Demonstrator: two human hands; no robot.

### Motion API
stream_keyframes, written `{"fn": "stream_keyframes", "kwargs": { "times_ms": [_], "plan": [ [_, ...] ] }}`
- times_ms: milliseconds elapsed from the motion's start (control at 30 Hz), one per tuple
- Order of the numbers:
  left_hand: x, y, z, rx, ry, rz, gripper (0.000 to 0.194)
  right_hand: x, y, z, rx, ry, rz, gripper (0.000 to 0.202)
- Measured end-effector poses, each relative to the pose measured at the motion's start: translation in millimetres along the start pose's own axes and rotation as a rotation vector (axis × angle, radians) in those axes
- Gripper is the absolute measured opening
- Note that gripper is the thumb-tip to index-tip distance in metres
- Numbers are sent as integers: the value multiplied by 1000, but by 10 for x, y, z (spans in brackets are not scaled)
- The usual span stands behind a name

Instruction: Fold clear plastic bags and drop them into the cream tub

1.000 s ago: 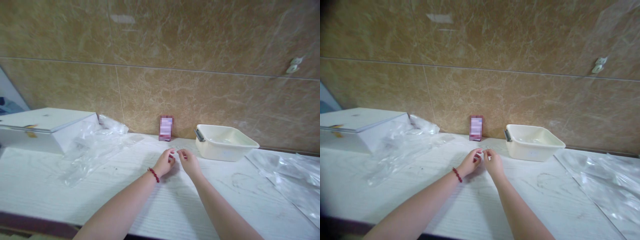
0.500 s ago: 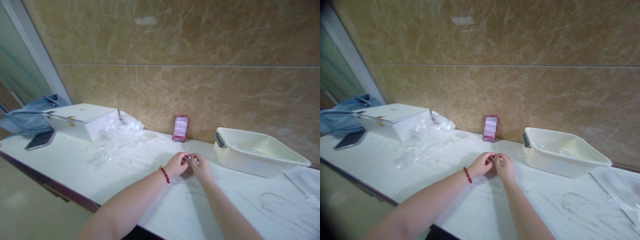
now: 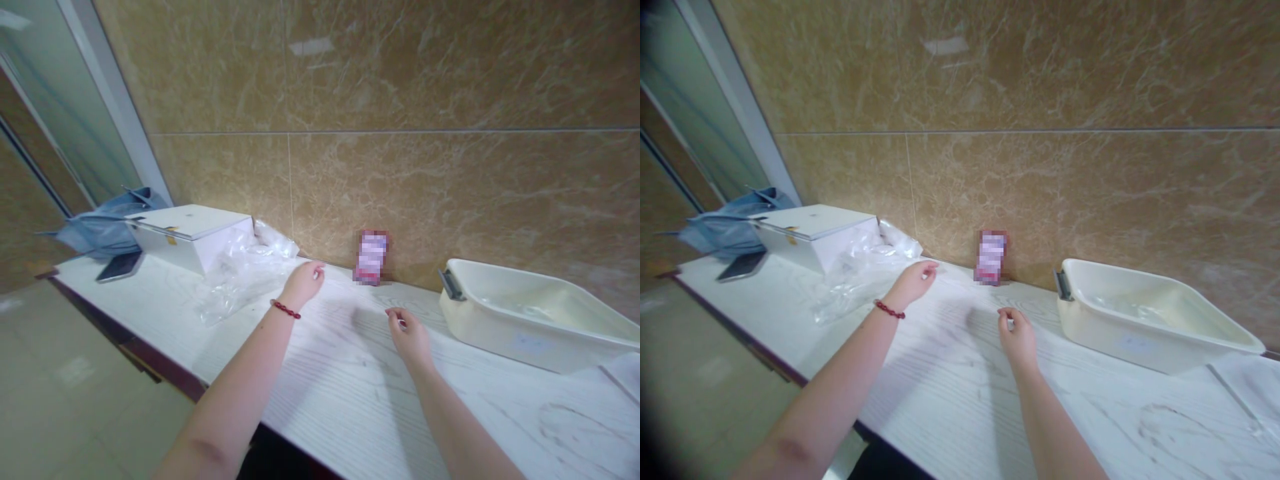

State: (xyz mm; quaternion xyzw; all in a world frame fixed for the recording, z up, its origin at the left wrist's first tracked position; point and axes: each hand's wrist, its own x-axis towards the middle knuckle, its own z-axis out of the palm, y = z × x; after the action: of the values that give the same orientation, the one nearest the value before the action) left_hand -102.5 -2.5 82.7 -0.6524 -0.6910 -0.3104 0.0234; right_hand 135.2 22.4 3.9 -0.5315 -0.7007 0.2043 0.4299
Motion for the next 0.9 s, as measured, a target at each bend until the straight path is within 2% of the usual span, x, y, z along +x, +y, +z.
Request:
{"fn": "stream_keyframes", "kwargs": {
  "times_ms": [67, 167, 267, 333, 433, 533, 667, 900],
  "plan": [
    [117, -347, -193, 220, -118, -125, 35, 2, -5, 0, 1, -8, 7, 27],
    [213, -879, -383, 314, -218, -216, 43, 6, 0, 11, -2, -13, 9, 27],
    [186, -1284, -444, 376, -326, -256, 62, 7, 16, 26, -1, -9, -8, 25],
    [132, -1449, -435, 404, -387, -258, 56, 6, 24, 32, 4, -1, -16, 24],
    [83, -1573, -430, 452, -406, -271, 38, 3, 25, 30, 12, 9, -19, 24],
    [115, -1622, -510, 488, -365, -293, 43, 2, 14, 21, 22, 1, -14, 24],
    [202, -1663, -724, 514, -327, -311, 48, 0, -9, 12, 28, -6, 8, 24],
    [255, -1763, -1146, 580, -300, -336, 42, -17, -32, -10, 22, -25, 37, 24]
  ]
}}
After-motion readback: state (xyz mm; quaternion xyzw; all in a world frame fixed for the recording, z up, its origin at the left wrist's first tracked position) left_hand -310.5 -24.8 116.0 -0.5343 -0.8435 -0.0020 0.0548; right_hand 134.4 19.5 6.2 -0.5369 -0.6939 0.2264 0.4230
